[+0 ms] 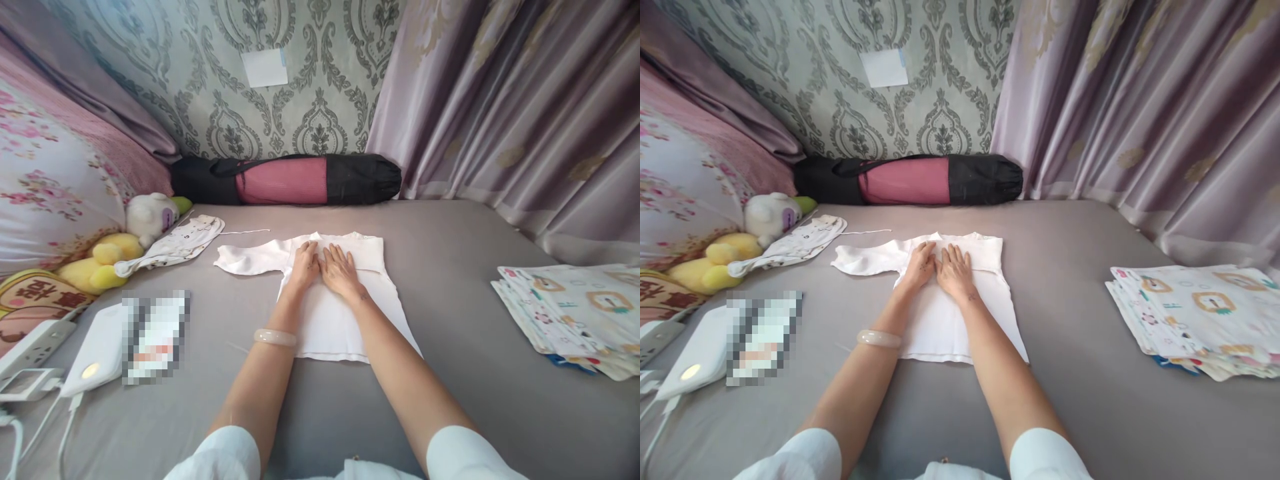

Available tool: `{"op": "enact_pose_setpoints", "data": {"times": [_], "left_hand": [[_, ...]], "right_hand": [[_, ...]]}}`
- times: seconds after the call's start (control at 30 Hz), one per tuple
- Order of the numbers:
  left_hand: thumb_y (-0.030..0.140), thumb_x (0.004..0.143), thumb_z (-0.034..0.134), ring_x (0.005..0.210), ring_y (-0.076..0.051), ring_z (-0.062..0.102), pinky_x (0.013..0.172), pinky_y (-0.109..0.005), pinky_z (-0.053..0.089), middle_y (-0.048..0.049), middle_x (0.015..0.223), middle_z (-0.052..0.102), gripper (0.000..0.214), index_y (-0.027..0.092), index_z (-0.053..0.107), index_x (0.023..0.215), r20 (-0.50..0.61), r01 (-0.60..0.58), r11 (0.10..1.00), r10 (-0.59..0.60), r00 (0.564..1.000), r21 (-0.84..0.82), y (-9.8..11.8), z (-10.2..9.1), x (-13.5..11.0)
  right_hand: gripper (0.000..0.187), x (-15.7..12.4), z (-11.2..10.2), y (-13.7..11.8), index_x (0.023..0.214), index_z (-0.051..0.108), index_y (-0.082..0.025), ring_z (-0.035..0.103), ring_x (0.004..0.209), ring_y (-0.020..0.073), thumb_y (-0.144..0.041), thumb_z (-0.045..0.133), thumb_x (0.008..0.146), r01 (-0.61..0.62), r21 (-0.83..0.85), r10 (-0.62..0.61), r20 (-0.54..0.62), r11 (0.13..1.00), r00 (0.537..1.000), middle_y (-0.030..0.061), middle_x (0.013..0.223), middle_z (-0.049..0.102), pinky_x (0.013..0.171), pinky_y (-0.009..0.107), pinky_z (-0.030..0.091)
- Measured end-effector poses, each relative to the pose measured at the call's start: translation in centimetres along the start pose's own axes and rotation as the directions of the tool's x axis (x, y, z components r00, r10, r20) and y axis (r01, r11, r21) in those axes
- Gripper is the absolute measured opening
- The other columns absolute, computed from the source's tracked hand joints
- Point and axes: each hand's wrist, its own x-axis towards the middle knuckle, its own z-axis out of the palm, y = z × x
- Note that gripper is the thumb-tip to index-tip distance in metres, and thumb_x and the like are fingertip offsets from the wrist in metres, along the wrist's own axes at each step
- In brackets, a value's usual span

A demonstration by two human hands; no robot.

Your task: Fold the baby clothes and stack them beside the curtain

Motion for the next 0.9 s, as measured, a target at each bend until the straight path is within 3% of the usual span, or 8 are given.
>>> {"op": "enact_pose_setpoints", "data": {"times": [0.17,0.4,0.67,0.8,0.9], "left_hand": [[0.008,0.082,0.042,0.129,-0.029,0.046,0.109,-0.048,0.034,-0.0181,0.137,0.051,0.054,0.013,0.048,0.135,0.066,0.005,0.991,-0.014,0.998,0.136,0.4,0.1,-0.2],[0.010,0.085,0.041,0.126,-0.029,0.047,0.107,-0.044,0.035,-0.0202,0.137,0.050,0.051,0.010,0.046,0.136,0.084,0.074,0.983,-0.089,0.992,0.170,0.9,-0.1,-0.5],[0.014,0.088,0.041,0.127,-0.032,0.046,0.109,-0.046,0.034,-0.0210,0.137,0.050,0.048,0.007,0.045,0.135,0.093,0.117,0.971,-0.138,0.986,0.208,1.2,-0.3,-0.5],[0.016,0.088,0.042,0.126,-0.033,0.046,0.108,-0.046,0.035,-0.0223,0.139,0.049,0.046,0.006,0.047,0.133,0.077,0.129,0.968,-0.149,0.986,0.217,1.5,-0.4,-0.5],[0.020,0.090,0.043,0.132,-0.037,0.041,0.108,-0.051,0.034,-0.0252,0.149,0.037,0.044,0.008,0.049,0.132,0.010,0.137,0.964,-0.143,0.990,0.228,2.2,-0.8,-0.6]], "right_hand": [[0.060,0.0,-0.6,0.8,0.153,0.031,-0.014,0.014,0.150,0.0230,-0.042,0.017,0.102,-0.100,-0.020,0.101,0.028,0.995,0.994,0.0100,0.162,0.021,0.119,0.045,0.006],[0.067,-0.1,-1.4,2.9,0.154,0.022,-0.005,0.009,0.150,0.0273,-0.045,0.015,0.101,-0.291,-0.095,0.294,0.018,0.952,0.956,0.0161,0.163,0.015,0.119,0.050,0.005],[0.071,-0.7,-3.1,7.2,0.153,0.020,0.002,0.013,0.149,0.0287,-0.045,0.016,0.100,-0.420,-0.185,0.425,-0.013,0.889,0.905,0.0184,0.162,0.014,0.120,0.047,0.009],[0.071,-0.5,-3.7,8.2,0.153,0.021,0.002,0.016,0.148,0.0297,-0.045,0.018,0.099,-0.450,-0.202,0.462,0.012,0.870,0.887,0.0204,0.161,0.017,0.119,0.048,0.011],[0.069,0.1,-3.5,7.5,0.152,0.024,0.001,0.012,0.149,0.0286,-0.043,0.018,0.099,-0.388,-0.215,0.397,-0.002,0.896,0.918,0.0186,0.161,0.017,0.120,0.049,0.006]]}}
